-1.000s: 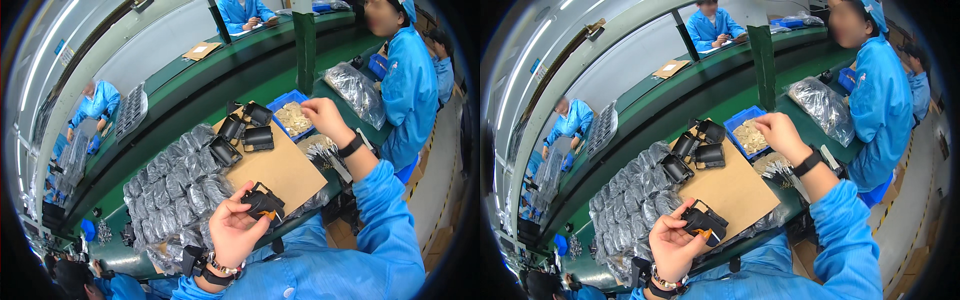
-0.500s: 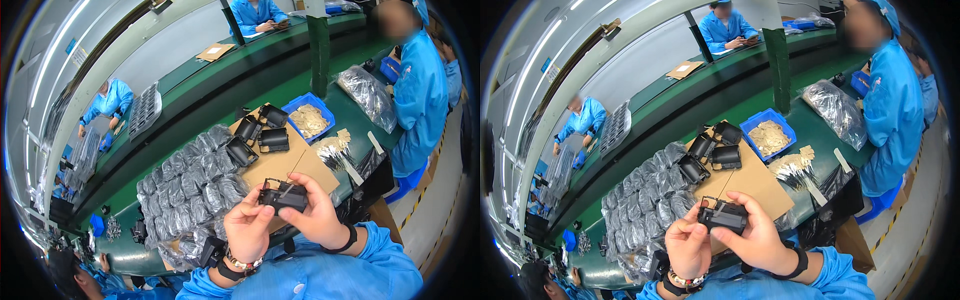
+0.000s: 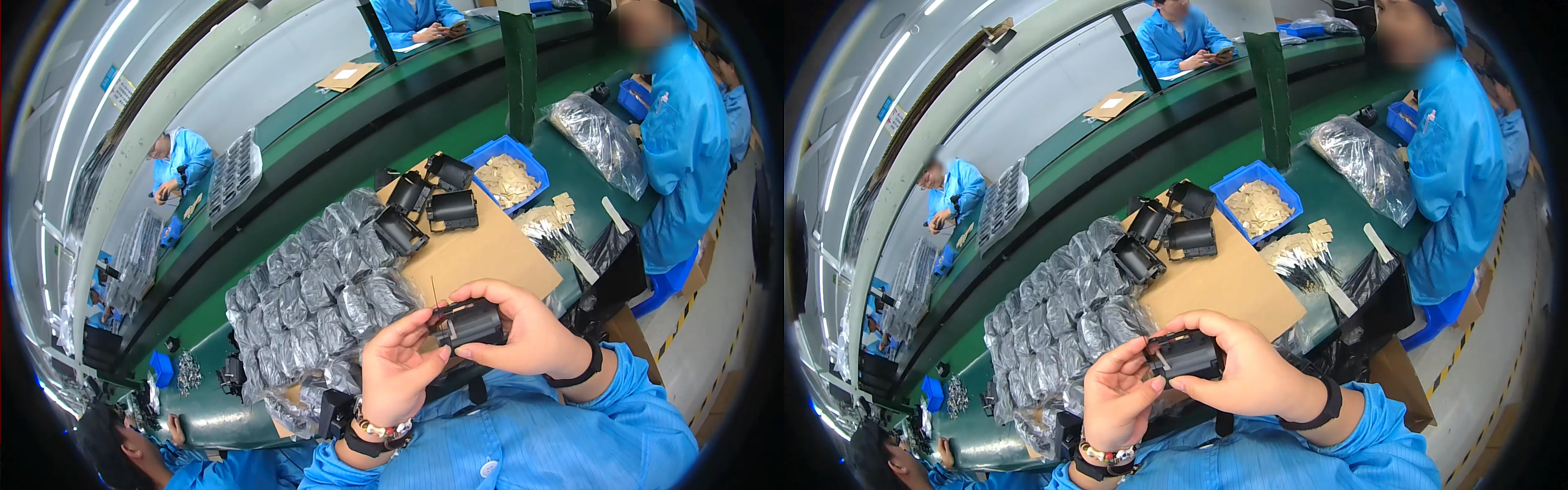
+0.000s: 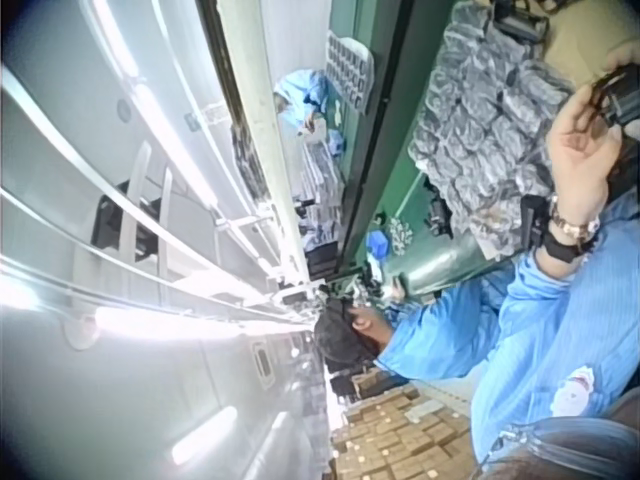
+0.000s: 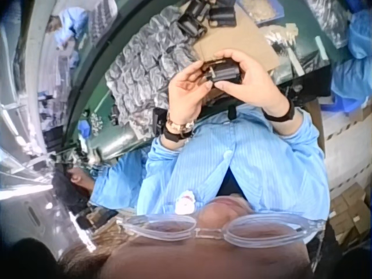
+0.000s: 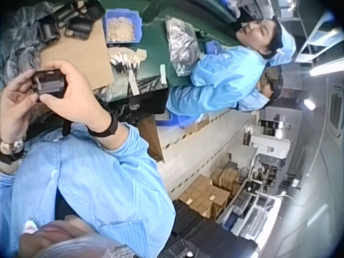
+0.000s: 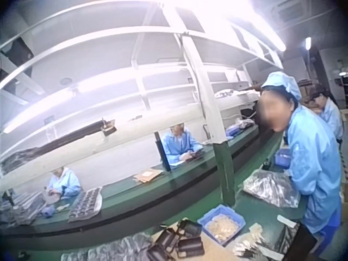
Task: Assembling small black plastic parts and packing them into bags for shipping.
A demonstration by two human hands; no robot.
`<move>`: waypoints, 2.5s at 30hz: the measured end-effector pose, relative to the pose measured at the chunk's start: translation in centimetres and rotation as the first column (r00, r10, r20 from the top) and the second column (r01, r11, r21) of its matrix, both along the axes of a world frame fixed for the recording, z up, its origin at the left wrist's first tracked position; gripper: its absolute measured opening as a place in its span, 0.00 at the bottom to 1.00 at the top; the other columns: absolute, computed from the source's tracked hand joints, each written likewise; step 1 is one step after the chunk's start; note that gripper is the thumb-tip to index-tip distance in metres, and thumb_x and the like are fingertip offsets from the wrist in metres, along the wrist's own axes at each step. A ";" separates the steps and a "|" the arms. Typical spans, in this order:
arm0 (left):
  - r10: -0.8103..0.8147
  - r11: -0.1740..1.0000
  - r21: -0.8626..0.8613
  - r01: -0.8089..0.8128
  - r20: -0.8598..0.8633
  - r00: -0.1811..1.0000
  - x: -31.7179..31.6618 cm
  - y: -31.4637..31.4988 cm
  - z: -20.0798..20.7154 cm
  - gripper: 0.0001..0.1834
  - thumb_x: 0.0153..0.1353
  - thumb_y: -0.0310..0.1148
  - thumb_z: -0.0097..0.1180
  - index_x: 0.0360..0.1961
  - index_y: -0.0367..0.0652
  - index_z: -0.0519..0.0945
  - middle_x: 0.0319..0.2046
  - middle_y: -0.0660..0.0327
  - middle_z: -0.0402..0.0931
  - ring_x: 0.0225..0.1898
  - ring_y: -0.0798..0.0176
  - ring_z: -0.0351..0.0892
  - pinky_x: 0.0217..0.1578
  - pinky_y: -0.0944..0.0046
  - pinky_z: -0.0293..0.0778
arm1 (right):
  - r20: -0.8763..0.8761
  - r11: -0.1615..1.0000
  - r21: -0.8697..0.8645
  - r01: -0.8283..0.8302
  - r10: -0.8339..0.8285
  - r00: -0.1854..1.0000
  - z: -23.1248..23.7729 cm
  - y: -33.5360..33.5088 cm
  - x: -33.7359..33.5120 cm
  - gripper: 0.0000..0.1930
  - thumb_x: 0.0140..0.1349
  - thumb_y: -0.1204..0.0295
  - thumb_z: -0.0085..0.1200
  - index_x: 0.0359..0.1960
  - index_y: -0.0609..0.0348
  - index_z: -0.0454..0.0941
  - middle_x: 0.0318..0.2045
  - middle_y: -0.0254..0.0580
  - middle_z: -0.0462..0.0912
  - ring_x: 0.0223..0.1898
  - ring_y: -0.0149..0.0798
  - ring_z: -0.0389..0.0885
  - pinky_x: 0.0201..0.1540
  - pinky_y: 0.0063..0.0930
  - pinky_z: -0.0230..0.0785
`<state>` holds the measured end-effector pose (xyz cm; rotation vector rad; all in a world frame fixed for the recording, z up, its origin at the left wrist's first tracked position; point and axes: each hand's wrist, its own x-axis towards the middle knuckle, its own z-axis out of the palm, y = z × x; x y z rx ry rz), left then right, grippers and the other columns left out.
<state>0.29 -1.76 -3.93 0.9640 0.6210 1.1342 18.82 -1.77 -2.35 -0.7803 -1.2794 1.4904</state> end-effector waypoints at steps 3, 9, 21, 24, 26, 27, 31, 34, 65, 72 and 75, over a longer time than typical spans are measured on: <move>0.027 0.999 -0.038 -0.026 0.028 0.999 -0.1 -0.2 0.2 0.28 0.48 0.08 0.50 0.53 0.34 0.69 0.52 0.46 0.70 0.55 0.55 0.70 0.54 0.59 0.69 | 0.017 1.000 -0.005 -0.007 0.007 1.000 0.1 -0.1 -0.5 0.24 0.50 0.80 0.61 0.50 0.65 0.67 0.46 0.42 0.76 0.47 0.30 0.75 0.51 0.25 0.68; 0.084 0.996 -0.032 -0.082 0.044 0.996 -0.7 -0.5 0.0 0.24 0.48 0.07 0.51 0.48 0.32 0.71 0.53 0.46 0.70 0.55 0.56 0.70 0.52 0.61 0.71 | 0.043 0.999 0.034 0.040 -0.041 0.998 -0.8 -0.1 -1.6 0.20 0.52 0.82 0.60 0.47 0.64 0.68 0.44 0.39 0.75 0.45 0.27 0.74 0.48 0.22 0.69; 0.202 0.978 0.061 -0.201 -0.001 0.979 -2.1 -2.0 0.1 0.17 0.52 0.10 0.52 0.44 0.31 0.74 0.52 0.45 0.69 0.51 0.59 0.73 0.47 0.64 0.75 | -0.044 0.992 -0.101 -0.077 0.073 0.996 -0.6 0.3 -3.4 0.14 0.51 0.81 0.59 0.39 0.63 0.71 0.41 0.39 0.76 0.45 0.27 0.72 0.47 0.22 0.67; 0.187 0.982 0.020 -0.187 -0.011 0.982 -2.3 -2.2 -0.3 0.15 0.54 0.12 0.53 0.44 0.31 0.75 0.52 0.50 0.71 0.44 0.67 0.76 0.41 0.72 0.76 | 0.018 1.000 0.030 -0.006 0.006 1.000 -0.6 -0.3 -3.7 0.14 0.50 0.83 0.59 0.38 0.62 0.70 0.38 0.37 0.75 0.43 0.27 0.72 0.47 0.23 0.66; 0.179 0.984 0.015 -0.179 -0.073 0.981 -3.0 -2.5 0.5 0.16 0.52 0.11 0.53 0.43 0.33 0.75 0.52 0.43 0.70 0.50 0.57 0.74 0.48 0.63 0.75 | 0.043 0.997 0.050 0.062 -0.064 0.997 -0.6 -1.0 -4.7 0.15 0.49 0.84 0.58 0.38 0.62 0.69 0.36 0.34 0.72 0.40 0.27 0.72 0.43 0.21 0.65; 0.171 0.985 0.033 -0.169 -0.060 0.983 -3.2 -2.7 0.9 0.16 0.52 0.11 0.54 0.43 0.33 0.75 0.52 0.43 0.70 0.50 0.58 0.74 0.47 0.63 0.76 | 0.073 0.998 0.055 0.044 -0.048 0.996 -0.8 -1.4 -4.6 0.21 0.48 0.80 0.61 0.45 0.63 0.68 0.41 0.38 0.71 0.46 0.30 0.71 0.48 0.25 0.62; 0.504 0.818 0.358 -0.451 -0.066 0.861 -9.1 -4.2 2.4 0.17 0.48 0.11 0.57 0.40 0.35 0.76 0.50 0.36 0.69 0.51 0.49 0.73 0.48 0.57 0.74 | 0.036 0.882 0.385 0.271 -0.308 0.951 -0.9 -1.0 -5.1 0.40 0.48 0.62 0.61 0.60 0.69 0.56 0.56 0.51 0.66 0.57 0.41 0.64 0.59 0.33 0.50; 0.935 0.268 0.495 -0.827 0.072 0.346 -18.4 -3.4 2.6 0.14 0.54 0.18 0.56 0.43 0.36 0.74 0.48 0.46 0.73 0.44 0.60 0.77 0.40 0.65 0.76 | 0.050 0.743 0.513 0.430 -0.526 0.849 -1.4 -0.9 -0.5 0.31 0.56 0.67 0.53 0.59 0.68 0.59 0.53 0.51 0.68 0.56 0.42 0.65 0.59 0.34 0.53; 0.501 0.685 0.706 -0.179 -0.277 0.820 -10.8 -3.9 5.4 0.09 0.60 0.27 0.51 0.38 0.32 0.74 0.35 0.43 0.77 0.40 0.46 0.74 0.46 0.50 0.68 | 0.879 0.837 0.395 0.378 -0.464 0.108 -11.5 8.9 20.6 0.14 0.52 0.68 0.58 0.41 0.53 0.79 0.43 0.53 0.75 0.48 0.54 0.70 0.51 0.40 0.65; 0.183 0.749 0.604 0.272 -0.583 0.792 -2.5 -1.4 7.8 0.07 0.55 0.24 0.53 0.31 0.29 0.77 0.31 0.46 0.79 0.38 0.46 0.77 0.42 0.51 0.71 | 0.941 0.920 0.244 0.306 -0.301 0.155 -11.1 9.6 22.9 0.14 0.47 0.66 0.65 0.37 0.52 0.81 0.39 0.50 0.76 0.45 0.50 0.72 0.46 0.36 0.67; 0.176 0.796 0.553 0.246 -0.600 0.780 -0.7 -0.5 7.7 0.06 0.56 0.23 0.52 0.31 0.29 0.78 0.33 0.47 0.79 0.41 0.47 0.76 0.44 0.54 0.70 | 0.853 0.909 0.045 0.414 -0.250 0.458 -10.6 9.4 23.4 0.12 0.44 0.68 0.67 0.32 0.56 0.82 0.31 0.45 0.79 0.34 0.43 0.76 0.37 0.31 0.69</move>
